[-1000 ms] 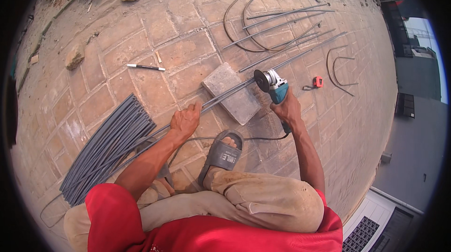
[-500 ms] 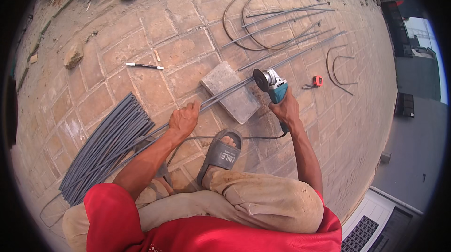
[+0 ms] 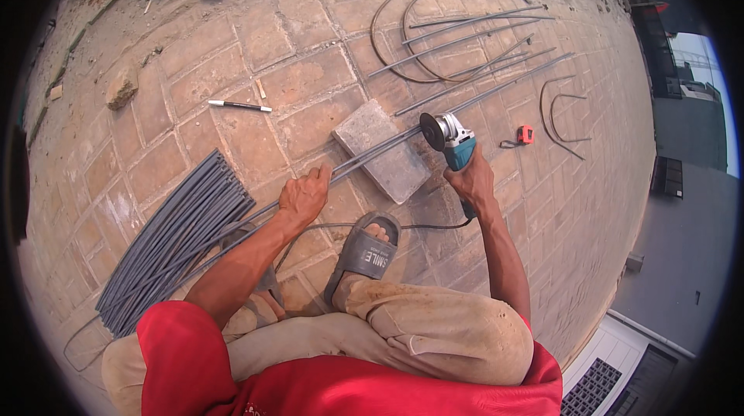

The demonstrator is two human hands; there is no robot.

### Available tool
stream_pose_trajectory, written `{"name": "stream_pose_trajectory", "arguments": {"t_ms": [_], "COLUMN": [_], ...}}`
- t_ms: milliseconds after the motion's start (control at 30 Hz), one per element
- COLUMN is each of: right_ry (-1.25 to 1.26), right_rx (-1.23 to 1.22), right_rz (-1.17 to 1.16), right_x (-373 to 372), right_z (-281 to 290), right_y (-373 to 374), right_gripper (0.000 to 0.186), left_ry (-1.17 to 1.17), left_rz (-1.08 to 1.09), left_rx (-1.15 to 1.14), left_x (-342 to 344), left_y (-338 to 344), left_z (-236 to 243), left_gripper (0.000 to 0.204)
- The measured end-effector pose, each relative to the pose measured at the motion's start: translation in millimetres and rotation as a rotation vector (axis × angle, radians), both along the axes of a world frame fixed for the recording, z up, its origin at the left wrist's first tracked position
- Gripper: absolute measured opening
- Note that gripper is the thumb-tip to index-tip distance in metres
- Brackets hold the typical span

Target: The person uses an angle grinder to cut several metal rods positioned on a concrete block, then picks up and bundles the cut rods, and finally bends a metal rod manually using their hands and legs as leverage.

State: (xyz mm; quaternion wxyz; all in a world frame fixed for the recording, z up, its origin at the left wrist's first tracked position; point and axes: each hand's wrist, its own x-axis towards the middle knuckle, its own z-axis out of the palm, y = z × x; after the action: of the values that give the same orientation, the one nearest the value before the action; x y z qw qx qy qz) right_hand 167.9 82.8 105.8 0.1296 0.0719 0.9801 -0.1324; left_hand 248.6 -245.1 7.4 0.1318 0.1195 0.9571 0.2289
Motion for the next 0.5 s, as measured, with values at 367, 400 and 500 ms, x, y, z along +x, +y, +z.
{"name": "stream_pose_trajectory", "arguments": {"t_ms": [367, 400, 500], "right_ry": [-0.027, -0.021, -0.010], "right_rx": [0.006, 0.005, 0.005], "right_rz": [-0.007, -0.005, -0.001], "right_x": [-1.7, -1.5, -1.3], "right_z": [-5.7, -5.9, -5.7], "right_y": [6.4, 5.7, 4.7], "right_gripper": [0.070, 0.070, 0.070], "left_ry": [0.011, 0.007, 0.010], "left_rz": [-0.010, -0.011, -0.014], "left_rx": [-0.007, -0.010, -0.011], "left_x": [-0.8, -0.8, -0.6], "left_y": [0.4, 0.1, -0.4], "left_z": [1.3, 1.3, 0.8], "left_gripper": [0.011, 0.011, 0.012]}}
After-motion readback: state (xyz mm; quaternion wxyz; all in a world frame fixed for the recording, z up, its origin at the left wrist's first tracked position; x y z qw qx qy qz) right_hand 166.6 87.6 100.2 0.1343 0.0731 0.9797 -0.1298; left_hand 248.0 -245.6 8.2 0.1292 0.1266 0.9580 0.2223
